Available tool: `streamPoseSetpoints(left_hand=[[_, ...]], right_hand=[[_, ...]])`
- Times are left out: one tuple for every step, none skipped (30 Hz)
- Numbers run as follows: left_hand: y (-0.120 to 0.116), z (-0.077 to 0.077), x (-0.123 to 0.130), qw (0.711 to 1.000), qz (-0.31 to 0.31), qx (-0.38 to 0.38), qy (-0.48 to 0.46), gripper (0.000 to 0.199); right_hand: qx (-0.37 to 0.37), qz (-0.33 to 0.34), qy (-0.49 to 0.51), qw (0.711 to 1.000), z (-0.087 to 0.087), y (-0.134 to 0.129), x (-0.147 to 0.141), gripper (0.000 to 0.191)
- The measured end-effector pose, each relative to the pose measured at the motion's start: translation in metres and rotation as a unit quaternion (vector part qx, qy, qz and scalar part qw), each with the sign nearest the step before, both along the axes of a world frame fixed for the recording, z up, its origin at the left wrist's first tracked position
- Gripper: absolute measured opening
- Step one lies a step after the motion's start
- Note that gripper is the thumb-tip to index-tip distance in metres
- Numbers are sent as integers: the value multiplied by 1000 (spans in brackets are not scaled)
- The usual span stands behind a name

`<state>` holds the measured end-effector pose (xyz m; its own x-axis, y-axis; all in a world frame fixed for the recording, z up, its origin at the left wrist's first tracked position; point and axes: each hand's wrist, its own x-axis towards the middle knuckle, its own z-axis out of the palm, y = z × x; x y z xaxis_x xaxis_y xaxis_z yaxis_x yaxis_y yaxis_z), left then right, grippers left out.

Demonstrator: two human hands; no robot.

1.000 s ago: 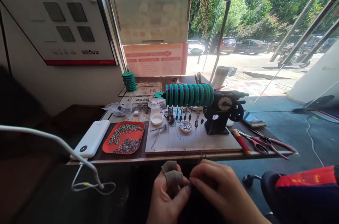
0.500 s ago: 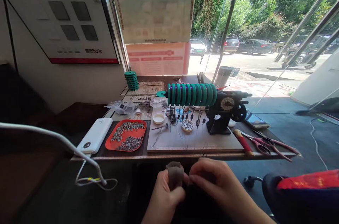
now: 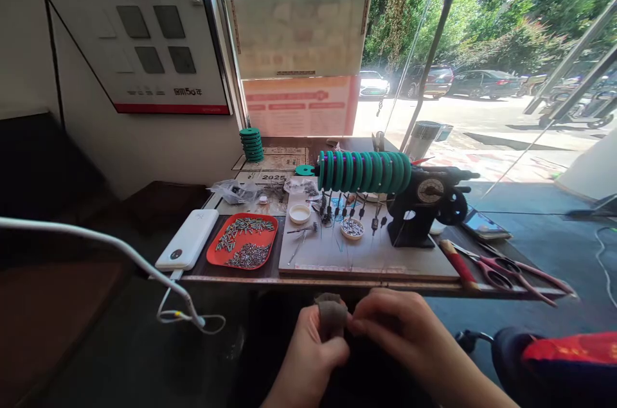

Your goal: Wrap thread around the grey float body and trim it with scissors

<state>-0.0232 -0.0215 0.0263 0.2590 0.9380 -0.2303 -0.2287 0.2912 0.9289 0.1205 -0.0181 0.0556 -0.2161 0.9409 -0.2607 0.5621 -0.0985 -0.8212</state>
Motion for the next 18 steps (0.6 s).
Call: streamPoseSetpoints(left_hand=[[0, 0, 0, 1000, -1, 0, 2, 18], [0, 0, 0, 1000, 1, -2, 5, 19], [0, -1, 0, 1000, 3, -3, 7, 20], [0, -1, 0, 1000, 4, -3, 9, 20], [0, -1, 0, 1000, 4, -4, 9, 20], [0, -2, 0, 1000, 4, -6, 9, 20], [0, -2, 0, 1000, 5, -9, 10, 20], [-1, -2, 0, 1000, 5, -12, 10, 20], [-1, -2, 0, 1000, 6, -16, 11, 20], [-1, -2, 0, 1000, 7, -18, 11, 20], [-1, -2, 0, 1000, 8, -18, 10, 20], [-2, -2, 0, 1000, 7, -16, 9, 20], [-2, -2, 0, 1000, 3, -13, 6, 20], [-2, -2, 0, 1000, 0, -10, 3, 19], [-2, -2, 0, 1000, -4, -7, 0, 19], [-1, -2, 0, 1000, -10, -5, -4, 19], [-1, -2, 0, 1000, -17, -3, -9, 19], [-1, -2, -1, 1000, -27, 0, -14, 19]], right_hand=[[1, -1, 6, 1000, 0, 0, 0, 30], [3, -3, 10, 1000, 0, 0, 0, 31], [4, -4, 14, 1000, -1, 0, 0, 31], [4, -3, 14, 1000, -1, 0, 0, 32], [4, -3, 11, 1000, -1, 0, 0, 33], [2, -3, 8, 1000, -2, 0, 0, 33], [1, -6, 5, 1000, -2, 0, 0, 34], [-1, -8, 4, 1000, -2, 0, 1, 34], [-1, -10, 4, 1000, -3, 0, 1, 35], [-1, -13, 4, 1000, -3, 0, 2, 35], [-1, -13, 6, 1000, -3, 0, 2, 35], [0, -12, 6, 1000, -3, 0, 2, 34], [1, -10, 5, 1000, -3, -1, 2, 34], [3, -9, 2, 1000, -3, -1, 3, 33], [5, -9, 0, 1000, -3, -1, 3, 33], [6, -7, -2, 1000, -3, -1, 3, 34], [9, -5, -4, 1000, -3, -2, 3, 35], [10, -4, -5, 1000, -3, -3, 3, 36]])
